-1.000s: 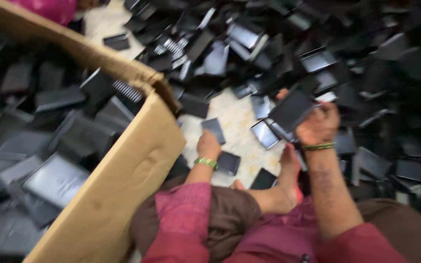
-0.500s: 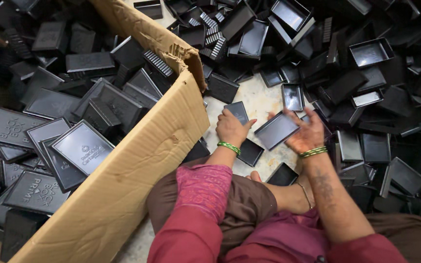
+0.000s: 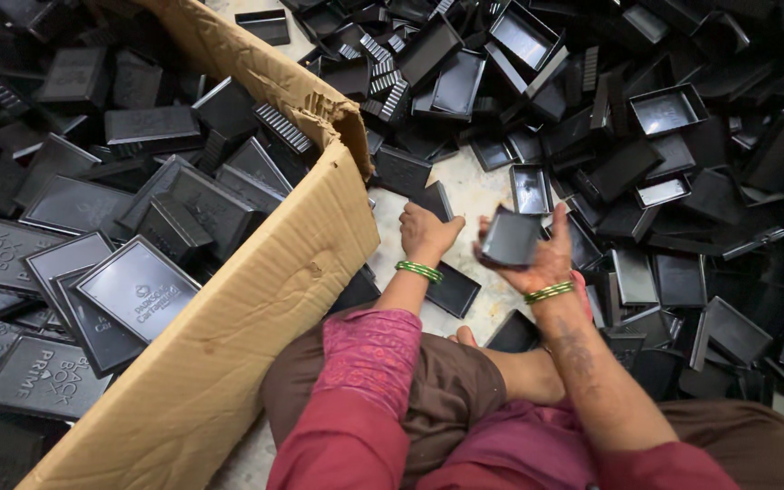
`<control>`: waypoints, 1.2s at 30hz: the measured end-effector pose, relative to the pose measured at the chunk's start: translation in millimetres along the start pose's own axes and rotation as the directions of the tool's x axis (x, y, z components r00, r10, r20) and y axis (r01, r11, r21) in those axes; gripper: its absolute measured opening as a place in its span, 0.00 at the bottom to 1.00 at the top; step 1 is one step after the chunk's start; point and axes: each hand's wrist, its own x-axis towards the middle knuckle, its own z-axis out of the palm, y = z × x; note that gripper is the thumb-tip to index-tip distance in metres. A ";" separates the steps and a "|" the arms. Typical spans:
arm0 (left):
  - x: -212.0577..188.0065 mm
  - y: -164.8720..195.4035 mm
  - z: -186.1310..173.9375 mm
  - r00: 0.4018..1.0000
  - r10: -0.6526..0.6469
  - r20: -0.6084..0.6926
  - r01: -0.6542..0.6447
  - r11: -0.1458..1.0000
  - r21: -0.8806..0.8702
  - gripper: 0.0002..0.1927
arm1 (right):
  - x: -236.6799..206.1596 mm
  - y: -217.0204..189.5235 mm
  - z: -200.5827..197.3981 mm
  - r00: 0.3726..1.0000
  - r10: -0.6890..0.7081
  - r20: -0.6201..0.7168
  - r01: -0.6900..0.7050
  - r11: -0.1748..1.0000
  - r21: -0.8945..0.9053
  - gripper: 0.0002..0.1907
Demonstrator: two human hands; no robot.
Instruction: The person sits on the floor among a large pile of black plastic boxes and picks them up one at a time, placing them into a cardboard box beside them. They continue transferring boxes from the floor pile into the box throughout the episode.
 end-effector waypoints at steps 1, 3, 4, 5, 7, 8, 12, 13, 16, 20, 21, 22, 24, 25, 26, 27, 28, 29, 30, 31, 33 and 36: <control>1.3 0.0 -1.8 1.000 0.019 -0.005 -0.019 1.000 -0.008 0.51 | -0.3 -11.2 -5.2 0.998 -0.054 -0.029 0.050 0.992 -0.119 0.43; 1.1 0.9 -6.4 0.998 0.057 -0.014 -0.057 0.998 -0.020 0.50 | 2.3 -36.6 -22.2 0.984 -0.167 -0.066 0.134 0.928 -0.348 0.39; -0.6 2.1 -8.7 0.997 0.081 -0.019 -0.080 0.997 0.016 0.49 | 6.6 -45.9 -32.6 0.957 -0.269 -0.107 0.170 0.820 -0.547 0.40; -2.8 4.2 -10.9 0.994 0.107 -0.023 -0.105 0.993 0.051 0.48 | 11.5 -54.3 -42.6 0.918 -0.377 -0.123 0.178 0.670 -0.721 0.41; -8.9 10.9 -14.2 0.986 0.157 -0.053 -0.152 0.984 0.089 0.48 | 15.3 -65.4 -61.5 0.789 -0.614 -0.015 0.144 0.210 -0.967 0.44; -12.5 14.4 -15.8 0.981 0.179 -0.080 -0.171 0.981 0.095 0.49 | 14.7 -64.4 -69.9 0.704 -0.700 0.117 0.086 -0.080 -0.993 0.45; -22.7 27.9 -21.4 0.942 0.304 -0.140 -0.282 0.947 0.157 0.39 | 14.2 -36.7 -81.6 0.624 -0.710 0.327 -0.275 -0.591 -0.758 0.48; -23.4 30.8 -22.3 0.934 0.339 -0.116 -0.320 0.935 0.154 0.37 | 15.7 -28.1 -79.3 0.648 -0.678 0.347 -0.305 -0.648 -0.698 0.48; -24.9 37.2 -21.7 0.895 0.446 -0.029 -0.438 0.888 0.141 0.34 | 17.0 -7.7 -70.5 0.694 -0.615 0.374 -0.367 -0.749 -0.551 0.47; -27.3 42.0 -16.1 0.838 0.542 0.060 -0.546 0.833 0.089 0.33 | 19.6 -8.0 -59.6 0.676 -0.655 0.337 -0.384 -0.704 -0.597 0.44; -28.3 42.6 -15.0 0.830 0.552 0.073 -0.557 0.828 0.070 0.33 | 19.9 -10.6 -58.3 0.672 -0.671 0.314 -0.379 -0.676 -0.632 0.43; -29.4 42.9 -14.6 0.811 0.582 0.062 -0.586 0.809 0.058 0.32 | 20.9 -12.8 -57.1 0.654 -0.691 0.307 -0.373 -0.649 -0.663 0.43; -32.4 42.4 -15.3 0.767 0.640 0.039 -0.641 0.766 0.040 0.32 | 22.2 -14.8 -56.6 0.620 -0.729 0.291 -0.355 -0.590 -0.725 0.43; -34.4 41.9 -16.2 0.753 0.657 0.042 -0.658 0.752 0.029 0.32 | 21.9 -14.1 -57.2 0.622 -0.721 0.306 -0.349 -0.605 -0.715 0.43; -36.6 41.2 -17.5 0.737 0.674 0.044 -0.675 0.737 0.018 0.32 | 20.8 -12.7 -58.1 0.624 -0.712 0.322 -0.344 -0.620 -0.706 0.43; -39.5 40.3 -18.7 0.722 0.691 0.047 -0.692 0.722 0.007 0.31 | 19.0 -11.3 -59.2 0.626 -0.703 0.337 -0.338 -0.634 -0.695 0.43; -43.0 39.2 -19.6 0.725 0.686 0.070 -0.687 0.726 -0.001 0.32 | 16.5 -9.9 -58.8 0.646 -0.701 0.302 -0.345 -0.621 -0.703 0.42; -47.0 38.0 -20.3 0.726 0.681 0.093 -0.683 0.730 -0.009 0.32 | 13.8 -8.7 -57.9 0.664 -0.698 0.269 -0.353 -0.609 -0.711 0.42; -51.3 36.7 -20.6 0.727 0.677 0.115 -0.680 0.733 -0.017 0.33 | 10.8 -9.1 -57.2 0.680 -0.694 0.236 -0.360 -0.596 -0.717 0.41; -55.7 35.5 -20.5 0.732 0.674 0.100 -0.673 0.738 -0.042 0.35 | 7.9 -10.5 -55.8 0.696 -0.686 0.215 -0.279 -0.534 -0.798 0.41; -64.5 33.5 -20.3 0.744 0.665 0.067 -0.659 0.747 -0.093 0.39 | 1.1 -14.3 -45.9 0.732 -0.655 0.188 -0.107 -0.383 -0.918 0.39; -75.5 33.0 -24.8 0.796 0.604 -0.042 -0.597 0.771 -0.222 0.43 | -17.0 -17.6 -14.9 0.918 -0.336 0.209 0.250 0.082 -0.965 0.31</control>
